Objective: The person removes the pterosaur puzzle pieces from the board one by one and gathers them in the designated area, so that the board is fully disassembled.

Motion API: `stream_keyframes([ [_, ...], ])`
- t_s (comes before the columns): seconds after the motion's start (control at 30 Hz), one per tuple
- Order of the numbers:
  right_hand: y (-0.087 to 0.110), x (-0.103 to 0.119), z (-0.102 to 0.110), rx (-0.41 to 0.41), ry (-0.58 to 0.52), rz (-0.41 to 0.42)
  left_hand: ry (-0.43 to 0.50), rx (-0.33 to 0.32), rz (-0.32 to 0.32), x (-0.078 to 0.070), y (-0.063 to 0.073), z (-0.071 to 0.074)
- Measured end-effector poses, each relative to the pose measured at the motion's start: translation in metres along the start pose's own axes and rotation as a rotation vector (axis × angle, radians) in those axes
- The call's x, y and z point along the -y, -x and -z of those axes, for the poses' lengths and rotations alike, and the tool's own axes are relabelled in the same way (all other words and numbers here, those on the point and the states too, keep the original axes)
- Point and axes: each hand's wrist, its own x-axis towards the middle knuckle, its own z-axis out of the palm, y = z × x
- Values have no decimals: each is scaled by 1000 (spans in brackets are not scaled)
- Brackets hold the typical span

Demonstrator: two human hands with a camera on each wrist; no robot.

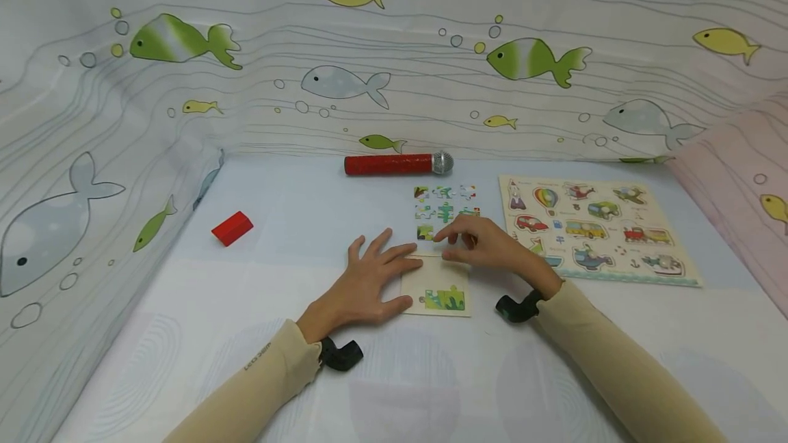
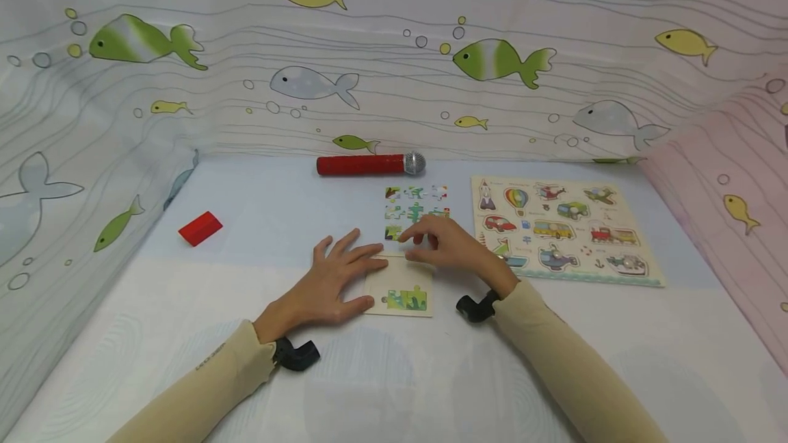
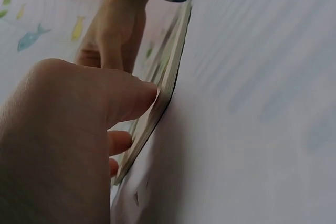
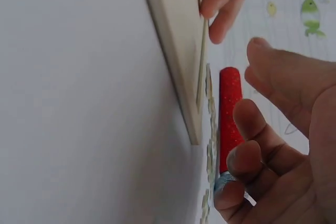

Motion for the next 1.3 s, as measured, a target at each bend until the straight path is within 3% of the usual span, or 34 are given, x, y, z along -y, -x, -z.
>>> stream_keyframes([
  [0.27,25,15,-11,125,-44,-33,-22,13,-12,-1,1,3],
  [0.6,33,31,-21,227,46,-7,-60,42,-1,0,1,2],
  [1.3,37,37,-20,235,84,-52,-66,28,-9,0,1,2],
])
